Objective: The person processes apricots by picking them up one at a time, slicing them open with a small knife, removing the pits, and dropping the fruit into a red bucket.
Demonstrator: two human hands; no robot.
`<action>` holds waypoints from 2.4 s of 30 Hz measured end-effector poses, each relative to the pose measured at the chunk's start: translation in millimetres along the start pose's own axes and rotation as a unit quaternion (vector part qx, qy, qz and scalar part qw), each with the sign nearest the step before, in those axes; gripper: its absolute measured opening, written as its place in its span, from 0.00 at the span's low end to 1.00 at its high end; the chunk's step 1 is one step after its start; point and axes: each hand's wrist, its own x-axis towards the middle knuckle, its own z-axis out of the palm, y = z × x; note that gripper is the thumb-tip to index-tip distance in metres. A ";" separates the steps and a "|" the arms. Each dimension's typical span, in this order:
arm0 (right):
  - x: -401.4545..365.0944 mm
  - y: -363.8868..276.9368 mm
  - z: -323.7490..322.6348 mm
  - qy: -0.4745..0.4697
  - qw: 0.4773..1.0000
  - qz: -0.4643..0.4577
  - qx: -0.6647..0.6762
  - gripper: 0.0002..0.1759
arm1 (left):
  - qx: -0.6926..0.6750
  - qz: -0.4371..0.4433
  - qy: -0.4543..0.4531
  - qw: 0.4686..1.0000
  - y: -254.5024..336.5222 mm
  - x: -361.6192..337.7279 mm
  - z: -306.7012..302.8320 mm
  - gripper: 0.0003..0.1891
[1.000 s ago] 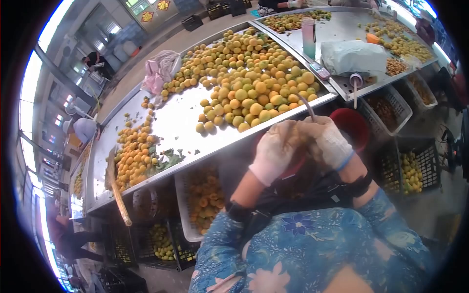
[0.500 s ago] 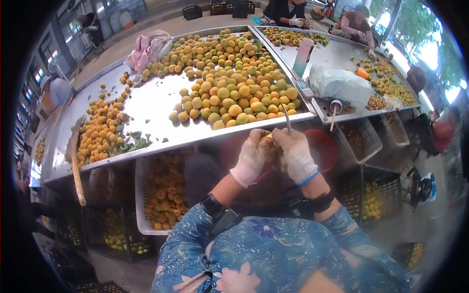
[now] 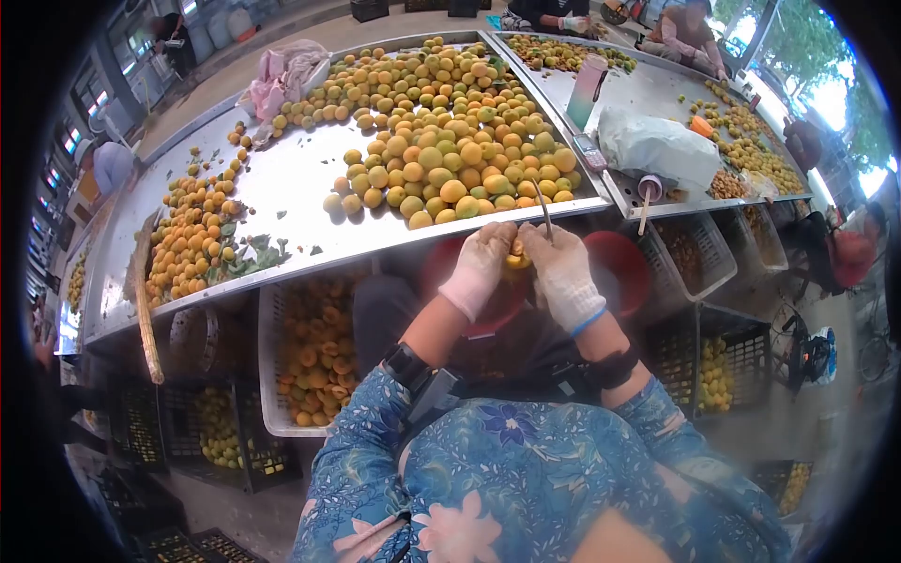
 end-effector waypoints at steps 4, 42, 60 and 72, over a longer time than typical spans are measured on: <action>0.2 -12.6 1.3 0.023 0.999 -0.013 -0.031 0.14 | -0.023 -0.072 0.060 0.995 8.8 -1.3 7.8 0.14; 27.9 4.3 -25.6 0.107 0.959 0.117 0.236 0.13 | 0.183 -0.094 0.121 0.971 -14.1 17.6 -48.0 0.18; 50.9 16.7 -26.2 -0.037 0.950 0.154 0.271 0.05 | 0.565 -0.019 -0.017 0.825 70.0 -14.4 -115.4 0.15; 49.5 1.5 -13.5 -0.065 0.950 0.170 0.253 0.17 | 0.716 -0.170 0.147 0.660 74.1 1.2 -285.4 0.28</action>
